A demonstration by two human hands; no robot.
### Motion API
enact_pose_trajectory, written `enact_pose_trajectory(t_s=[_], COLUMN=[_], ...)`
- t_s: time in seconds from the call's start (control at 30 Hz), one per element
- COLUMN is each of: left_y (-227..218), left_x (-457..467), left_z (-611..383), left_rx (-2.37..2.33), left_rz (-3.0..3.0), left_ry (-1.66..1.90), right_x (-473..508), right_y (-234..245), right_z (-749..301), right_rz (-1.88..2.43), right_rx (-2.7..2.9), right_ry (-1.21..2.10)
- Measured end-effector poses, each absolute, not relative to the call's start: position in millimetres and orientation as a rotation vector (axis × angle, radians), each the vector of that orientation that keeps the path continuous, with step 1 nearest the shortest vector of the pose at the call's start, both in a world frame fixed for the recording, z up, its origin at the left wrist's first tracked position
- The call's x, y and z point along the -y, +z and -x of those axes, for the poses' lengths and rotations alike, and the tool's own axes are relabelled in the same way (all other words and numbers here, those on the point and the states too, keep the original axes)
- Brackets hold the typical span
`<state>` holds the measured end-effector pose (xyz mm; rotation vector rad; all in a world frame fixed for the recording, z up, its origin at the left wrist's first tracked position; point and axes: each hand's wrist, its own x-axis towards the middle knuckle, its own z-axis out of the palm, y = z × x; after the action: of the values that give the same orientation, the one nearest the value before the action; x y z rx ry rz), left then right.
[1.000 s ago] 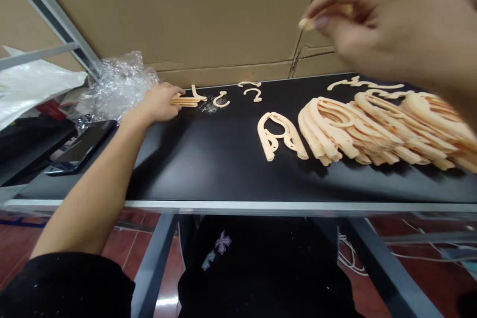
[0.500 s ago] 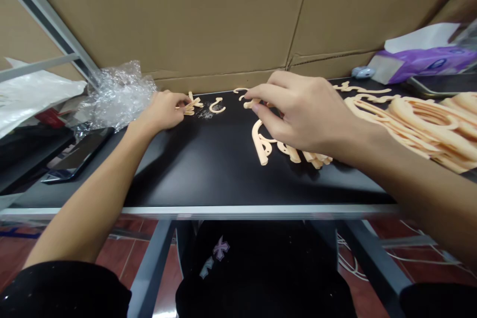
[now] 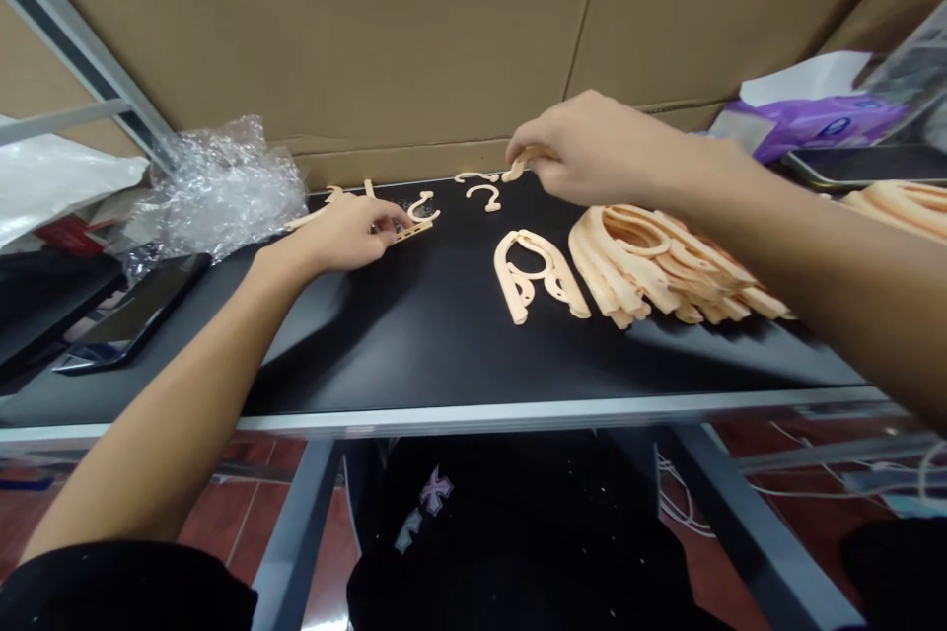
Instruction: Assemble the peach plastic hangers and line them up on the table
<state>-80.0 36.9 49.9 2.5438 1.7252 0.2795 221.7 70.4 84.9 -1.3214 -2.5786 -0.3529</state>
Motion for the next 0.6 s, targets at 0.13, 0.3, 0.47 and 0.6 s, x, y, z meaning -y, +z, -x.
enact_pose_trajectory(t_s=[0.13,0.3,0.47,0.6], left_y=[52,54,53,55], left_x=[-33,-30,-30,-29], left_z=[76,73,73,71], left_rx=[-1.72,-1.709,-1.687,-1.644], left_rz=[-2.519,-2.497,-2.531,-2.51], left_ry=[0.292,0.275,0.291,0.286], right_x=[-119,-135,-132,-128], right_y=[75,62,62,56], right_z=[-218,-203,-178,-159], right_rz=[1.561,1.806,1.758,1.765], right_rx=[2.681,2.781,2.732,2.773], right_ry=[-0.357,-0.407,-0.422,-0.348])
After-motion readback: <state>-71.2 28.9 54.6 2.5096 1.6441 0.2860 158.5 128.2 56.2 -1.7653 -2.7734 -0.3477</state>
